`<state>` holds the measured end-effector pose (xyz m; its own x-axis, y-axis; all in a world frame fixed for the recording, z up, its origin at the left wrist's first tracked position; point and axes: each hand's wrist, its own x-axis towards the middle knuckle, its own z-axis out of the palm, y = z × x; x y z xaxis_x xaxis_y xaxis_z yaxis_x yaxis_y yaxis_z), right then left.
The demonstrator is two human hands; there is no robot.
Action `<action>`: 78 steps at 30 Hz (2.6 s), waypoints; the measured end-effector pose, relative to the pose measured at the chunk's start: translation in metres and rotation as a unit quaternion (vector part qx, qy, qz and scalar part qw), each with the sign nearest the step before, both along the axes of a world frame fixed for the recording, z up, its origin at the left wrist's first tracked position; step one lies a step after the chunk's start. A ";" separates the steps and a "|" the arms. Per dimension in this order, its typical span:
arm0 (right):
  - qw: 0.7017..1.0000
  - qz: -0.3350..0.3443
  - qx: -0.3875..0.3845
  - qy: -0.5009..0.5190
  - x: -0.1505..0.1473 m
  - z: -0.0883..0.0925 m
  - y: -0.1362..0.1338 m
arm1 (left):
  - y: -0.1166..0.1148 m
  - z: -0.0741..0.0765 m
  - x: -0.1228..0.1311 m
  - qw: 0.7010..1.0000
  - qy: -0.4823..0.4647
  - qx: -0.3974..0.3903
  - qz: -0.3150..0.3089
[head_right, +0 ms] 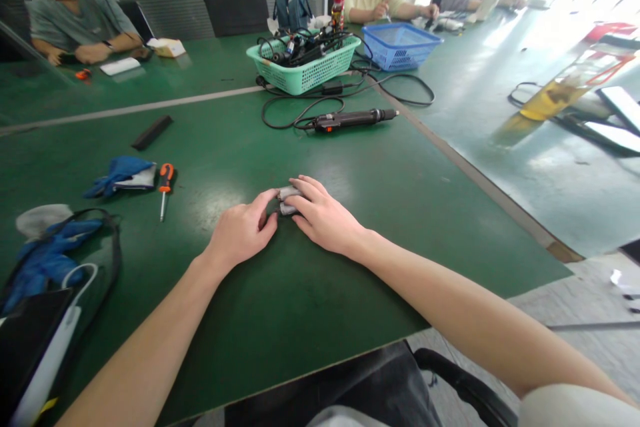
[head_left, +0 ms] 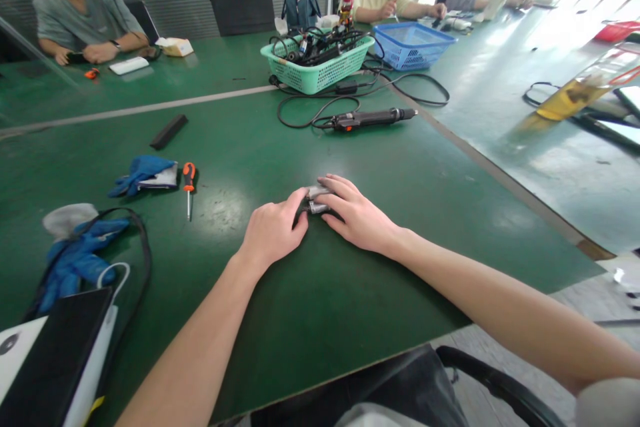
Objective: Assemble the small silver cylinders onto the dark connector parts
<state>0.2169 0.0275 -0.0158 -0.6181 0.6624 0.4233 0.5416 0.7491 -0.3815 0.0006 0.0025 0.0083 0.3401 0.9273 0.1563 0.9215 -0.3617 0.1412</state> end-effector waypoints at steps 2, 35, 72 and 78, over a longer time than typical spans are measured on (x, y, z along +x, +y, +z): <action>1.000 0.007 0.012 -0.004 0.000 0.001 0.000 | 0.000 0.000 0.000 1.000 0.000 0.001 -0.006; 0.998 0.049 -0.012 0.034 0.002 0.006 -0.006 | -0.004 0.001 0.001 0.999 0.035 -0.001 -0.005; 1.000 0.011 -0.002 -0.008 0.001 0.003 -0.003 | -0.002 -0.002 -0.002 0.996 0.008 0.015 -0.089; 1.000 0.011 0.001 -0.017 0.001 0.005 -0.004 | -0.001 -0.003 -0.002 0.996 0.011 0.019 -0.089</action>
